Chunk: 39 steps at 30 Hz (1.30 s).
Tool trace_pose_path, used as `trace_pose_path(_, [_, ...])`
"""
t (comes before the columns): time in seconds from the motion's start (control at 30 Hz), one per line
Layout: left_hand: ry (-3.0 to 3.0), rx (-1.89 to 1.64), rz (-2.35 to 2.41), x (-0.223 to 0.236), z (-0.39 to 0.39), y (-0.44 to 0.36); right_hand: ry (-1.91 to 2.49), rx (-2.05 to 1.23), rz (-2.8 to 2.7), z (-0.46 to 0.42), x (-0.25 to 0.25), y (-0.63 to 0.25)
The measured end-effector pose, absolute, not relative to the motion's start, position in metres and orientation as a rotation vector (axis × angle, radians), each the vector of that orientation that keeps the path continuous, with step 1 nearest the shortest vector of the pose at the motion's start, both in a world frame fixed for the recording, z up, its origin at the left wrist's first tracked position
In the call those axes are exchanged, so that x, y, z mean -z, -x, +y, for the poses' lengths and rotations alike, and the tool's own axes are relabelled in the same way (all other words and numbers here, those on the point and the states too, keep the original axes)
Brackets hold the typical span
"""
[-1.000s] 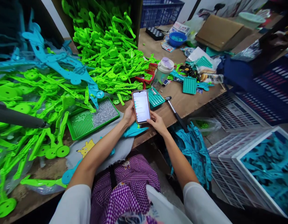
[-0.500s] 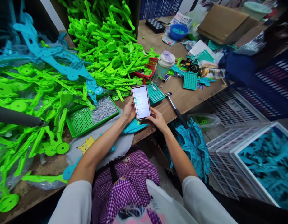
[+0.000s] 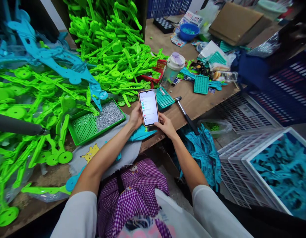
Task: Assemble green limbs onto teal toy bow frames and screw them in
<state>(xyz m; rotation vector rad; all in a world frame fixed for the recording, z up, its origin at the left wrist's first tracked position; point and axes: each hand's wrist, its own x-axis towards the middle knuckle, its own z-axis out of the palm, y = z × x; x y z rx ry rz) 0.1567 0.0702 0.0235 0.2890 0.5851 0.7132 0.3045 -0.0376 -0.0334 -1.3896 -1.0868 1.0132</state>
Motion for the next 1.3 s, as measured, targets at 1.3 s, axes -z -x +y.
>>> trace_pose_path(1.3, [-0.449, -0.665, 0.537, -0.042, 0.058, -0.163, 1.713, -0.257, -1.043, -0.021, 0.007, -0.252])
